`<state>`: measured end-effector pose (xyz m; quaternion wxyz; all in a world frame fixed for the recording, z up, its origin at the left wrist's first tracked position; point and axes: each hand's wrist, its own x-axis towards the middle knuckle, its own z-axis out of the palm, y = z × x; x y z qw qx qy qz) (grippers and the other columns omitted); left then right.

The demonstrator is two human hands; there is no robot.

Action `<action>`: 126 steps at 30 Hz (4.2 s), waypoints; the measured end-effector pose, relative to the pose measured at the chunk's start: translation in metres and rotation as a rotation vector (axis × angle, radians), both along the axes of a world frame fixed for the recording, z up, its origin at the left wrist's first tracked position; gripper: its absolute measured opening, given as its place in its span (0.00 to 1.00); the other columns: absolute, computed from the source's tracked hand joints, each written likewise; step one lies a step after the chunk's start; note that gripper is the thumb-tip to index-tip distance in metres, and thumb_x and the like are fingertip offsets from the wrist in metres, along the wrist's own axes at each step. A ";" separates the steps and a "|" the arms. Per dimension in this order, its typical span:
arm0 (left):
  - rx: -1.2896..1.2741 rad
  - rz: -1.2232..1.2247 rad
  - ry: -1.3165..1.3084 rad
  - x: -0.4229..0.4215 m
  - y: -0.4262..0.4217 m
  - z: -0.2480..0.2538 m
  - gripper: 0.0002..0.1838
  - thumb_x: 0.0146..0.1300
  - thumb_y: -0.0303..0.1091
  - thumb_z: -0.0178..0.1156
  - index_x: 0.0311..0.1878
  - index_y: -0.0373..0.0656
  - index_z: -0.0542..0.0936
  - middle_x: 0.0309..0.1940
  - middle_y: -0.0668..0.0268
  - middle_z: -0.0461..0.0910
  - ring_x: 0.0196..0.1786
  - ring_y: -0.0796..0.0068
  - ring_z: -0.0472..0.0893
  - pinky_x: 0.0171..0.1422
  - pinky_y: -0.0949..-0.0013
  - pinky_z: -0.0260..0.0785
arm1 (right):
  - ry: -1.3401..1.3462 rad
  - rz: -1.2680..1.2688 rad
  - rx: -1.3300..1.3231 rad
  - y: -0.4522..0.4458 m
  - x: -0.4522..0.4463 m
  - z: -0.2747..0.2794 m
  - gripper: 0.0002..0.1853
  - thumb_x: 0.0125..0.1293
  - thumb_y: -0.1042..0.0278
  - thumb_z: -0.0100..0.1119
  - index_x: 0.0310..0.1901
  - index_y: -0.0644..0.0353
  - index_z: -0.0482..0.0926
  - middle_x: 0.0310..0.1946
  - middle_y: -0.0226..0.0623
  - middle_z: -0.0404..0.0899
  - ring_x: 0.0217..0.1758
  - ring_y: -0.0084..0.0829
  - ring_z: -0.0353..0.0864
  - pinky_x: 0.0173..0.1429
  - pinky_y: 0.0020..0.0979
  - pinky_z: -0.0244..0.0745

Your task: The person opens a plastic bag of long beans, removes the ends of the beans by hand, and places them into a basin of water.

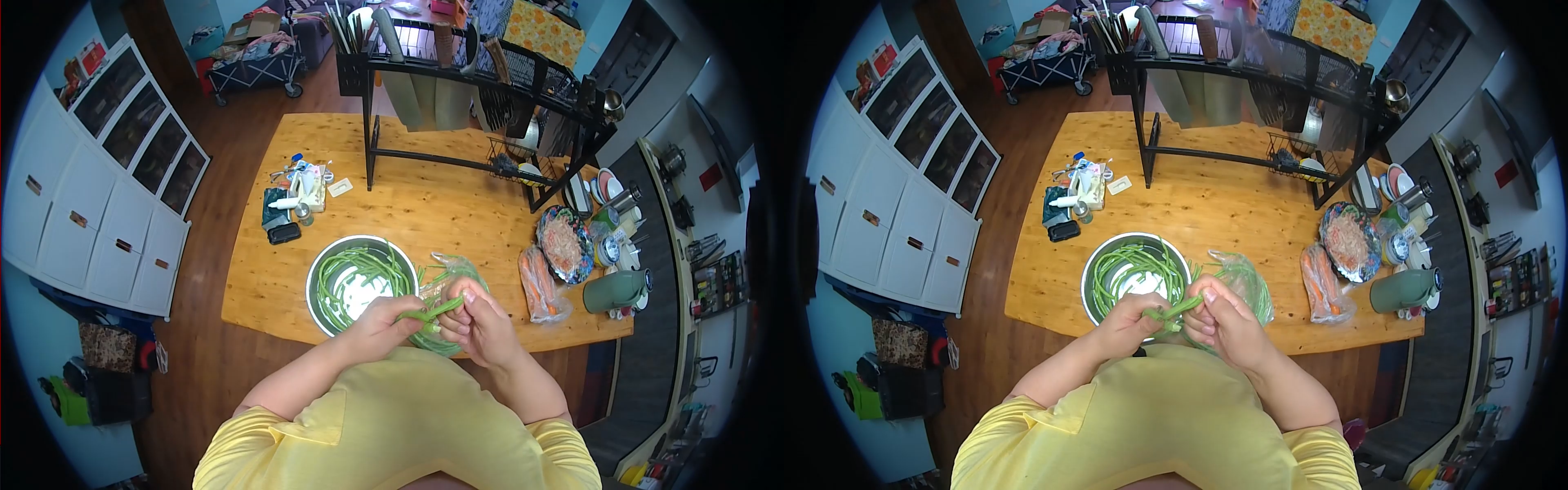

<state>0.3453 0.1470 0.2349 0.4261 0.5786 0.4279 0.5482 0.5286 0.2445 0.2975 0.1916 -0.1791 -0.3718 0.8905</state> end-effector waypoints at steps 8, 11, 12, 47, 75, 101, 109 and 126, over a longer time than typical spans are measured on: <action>-0.141 -0.016 -0.171 -0.004 -0.010 -0.013 0.21 0.79 0.51 0.53 0.44 0.40 0.79 0.30 0.73 0.74 0.33 0.82 0.69 0.38 0.73 0.63 | 0.302 -0.220 -0.030 0.043 0.021 0.006 0.23 0.83 0.52 0.43 0.28 0.55 0.64 0.24 0.26 0.60 0.26 0.19 0.58 0.25 0.21 0.57; -0.103 -0.029 -0.153 -0.001 -0.008 -0.006 0.23 0.79 0.53 0.52 0.44 0.40 0.79 0.30 0.72 0.74 0.32 0.80 0.70 0.38 0.73 0.63 | 0.150 -0.092 0.175 0.045 0.025 0.005 0.25 0.83 0.52 0.45 0.26 0.56 0.66 0.25 0.27 0.64 0.26 0.21 0.61 0.25 0.22 0.59; -0.089 -0.034 -0.140 0.000 -0.006 -0.001 0.23 0.79 0.53 0.52 0.44 0.40 0.79 0.30 0.71 0.75 0.32 0.79 0.70 0.38 0.73 0.63 | 0.060 -0.055 0.297 0.045 0.028 0.006 0.25 0.83 0.52 0.46 0.26 0.57 0.68 0.26 0.27 0.66 0.27 0.22 0.63 0.26 0.23 0.60; 0.167 -0.173 0.399 -0.003 -0.006 0.007 0.10 0.68 0.40 0.62 0.40 0.44 0.79 0.25 0.57 0.79 0.30 0.49 0.81 0.34 0.53 0.70 | -0.074 0.421 0.024 0.044 0.021 -0.004 0.20 0.84 0.53 0.46 0.37 0.58 0.75 0.33 0.26 0.70 0.29 0.18 0.66 0.30 0.23 0.60; 0.430 -0.124 0.383 0.003 0.016 0.029 0.19 0.48 0.26 0.63 0.47 0.41 0.83 0.34 0.61 0.82 0.31 0.54 0.81 0.33 0.58 0.73 | -0.238 0.421 0.664 0.032 0.029 0.055 0.10 0.81 0.65 0.51 0.53 0.61 0.78 0.46 0.29 0.80 0.47 0.22 0.76 0.53 0.26 0.72; 0.384 -0.216 0.524 0.004 0.021 0.047 0.11 0.52 0.33 0.68 0.39 0.45 0.82 0.28 0.64 0.79 0.29 0.57 0.80 0.32 0.59 0.72 | -0.174 0.457 1.239 0.036 0.041 0.066 0.06 0.71 0.65 0.62 0.43 0.57 0.81 0.28 0.33 0.74 0.36 0.34 0.79 0.37 0.34 0.73; 0.253 -0.029 0.150 -0.003 0.019 0.016 0.21 0.74 0.53 0.58 0.43 0.42 0.79 0.26 0.62 0.78 0.26 0.63 0.78 0.32 0.65 0.69 | -0.002 0.077 -0.039 0.052 0.036 -0.008 0.24 0.83 0.48 0.41 0.31 0.56 0.69 0.30 0.29 0.63 0.27 0.18 0.58 0.22 0.18 0.54; 0.021 0.357 -0.812 -0.007 0.034 0.041 0.25 0.77 0.65 0.42 0.42 0.50 0.64 0.20 0.76 0.55 0.19 0.86 0.53 0.25 0.78 0.50 | -0.515 0.170 1.168 0.037 -0.011 -0.056 0.26 0.72 0.53 0.63 0.67 0.56 0.75 0.28 0.29 0.75 0.30 0.25 0.77 0.33 0.32 0.71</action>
